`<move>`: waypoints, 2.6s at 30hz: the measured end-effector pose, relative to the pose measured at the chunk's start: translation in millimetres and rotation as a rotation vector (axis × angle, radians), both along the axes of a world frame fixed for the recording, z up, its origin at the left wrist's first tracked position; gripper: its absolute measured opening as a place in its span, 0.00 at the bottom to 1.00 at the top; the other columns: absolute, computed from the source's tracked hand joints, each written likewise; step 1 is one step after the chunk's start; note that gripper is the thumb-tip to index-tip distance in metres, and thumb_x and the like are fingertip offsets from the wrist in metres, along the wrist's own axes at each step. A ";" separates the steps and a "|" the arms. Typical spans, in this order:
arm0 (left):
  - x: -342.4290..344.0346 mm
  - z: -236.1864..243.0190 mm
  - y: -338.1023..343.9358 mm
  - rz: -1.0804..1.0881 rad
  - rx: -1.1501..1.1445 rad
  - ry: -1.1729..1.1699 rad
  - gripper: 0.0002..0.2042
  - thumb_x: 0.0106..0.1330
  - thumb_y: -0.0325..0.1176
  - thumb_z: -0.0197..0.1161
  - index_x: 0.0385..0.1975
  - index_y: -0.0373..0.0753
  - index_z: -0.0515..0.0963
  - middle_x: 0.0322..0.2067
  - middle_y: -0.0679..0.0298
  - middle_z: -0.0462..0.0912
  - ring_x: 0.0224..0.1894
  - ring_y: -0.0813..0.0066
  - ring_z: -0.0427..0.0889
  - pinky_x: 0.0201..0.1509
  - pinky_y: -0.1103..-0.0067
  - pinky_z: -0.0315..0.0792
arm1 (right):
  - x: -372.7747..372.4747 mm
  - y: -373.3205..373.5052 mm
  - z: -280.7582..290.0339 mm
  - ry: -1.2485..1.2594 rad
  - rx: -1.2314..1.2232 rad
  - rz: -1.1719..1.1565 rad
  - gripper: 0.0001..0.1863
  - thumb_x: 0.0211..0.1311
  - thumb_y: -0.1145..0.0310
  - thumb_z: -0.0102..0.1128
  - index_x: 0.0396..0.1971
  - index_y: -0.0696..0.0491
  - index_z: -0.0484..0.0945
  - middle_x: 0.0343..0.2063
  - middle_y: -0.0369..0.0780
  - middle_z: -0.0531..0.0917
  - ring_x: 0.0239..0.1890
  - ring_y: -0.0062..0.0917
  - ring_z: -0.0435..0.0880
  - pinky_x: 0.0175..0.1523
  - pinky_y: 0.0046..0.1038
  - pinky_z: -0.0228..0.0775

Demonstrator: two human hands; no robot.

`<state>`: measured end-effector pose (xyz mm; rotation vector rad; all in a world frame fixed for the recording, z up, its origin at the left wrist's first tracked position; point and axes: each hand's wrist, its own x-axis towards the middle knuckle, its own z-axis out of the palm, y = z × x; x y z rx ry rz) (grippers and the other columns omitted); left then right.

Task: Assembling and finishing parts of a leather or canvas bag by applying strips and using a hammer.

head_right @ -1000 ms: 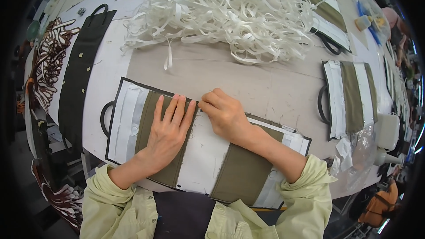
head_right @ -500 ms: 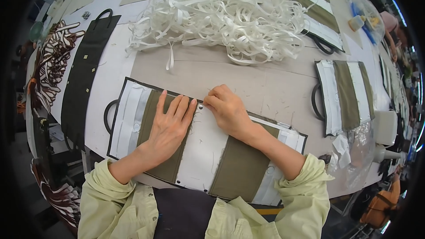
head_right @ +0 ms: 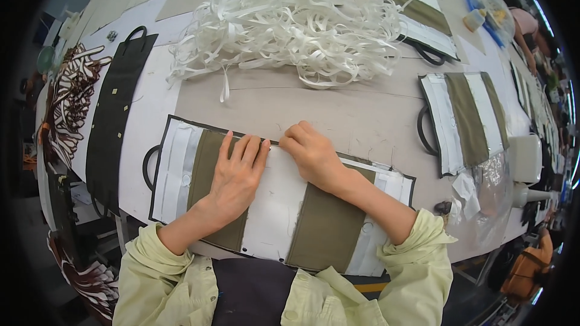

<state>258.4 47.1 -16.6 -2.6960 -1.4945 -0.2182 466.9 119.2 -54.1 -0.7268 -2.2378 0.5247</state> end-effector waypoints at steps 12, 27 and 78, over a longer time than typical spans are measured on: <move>17.3 -2.6 -0.8 -0.062 0.001 -0.010 0.28 0.56 0.21 0.60 0.61 0.24 0.73 0.55 0.44 0.74 0.61 0.51 0.74 0.74 0.49 0.58 | 23.2 -7.1 -2.7 -0.047 0.030 0.009 0.12 0.48 0.80 0.61 0.36 0.61 0.78 0.37 0.42 0.77 0.37 0.35 0.76 0.39 0.33 0.76; 44.8 1.7 -5.4 -0.087 0.003 0.061 0.29 0.57 0.20 0.58 0.62 0.20 0.69 0.57 0.46 0.72 0.62 0.53 0.72 0.71 0.52 0.62 | 48.5 -15.2 0.5 -0.135 0.198 0.035 0.10 0.56 0.82 0.63 0.38 0.58 0.79 0.36 0.42 0.77 0.39 0.37 0.77 0.41 0.35 0.75; 90.2 -2.2 -1.2 -0.285 -0.001 0.106 0.30 0.58 0.19 0.58 0.65 0.22 0.69 0.57 0.44 0.71 0.60 0.48 0.73 0.66 0.60 0.70 | 126.8 -43.6 -1.0 -0.206 0.306 -0.070 0.15 0.49 0.75 0.64 0.40 0.60 0.82 0.37 0.39 0.76 0.40 0.30 0.76 0.43 0.31 0.74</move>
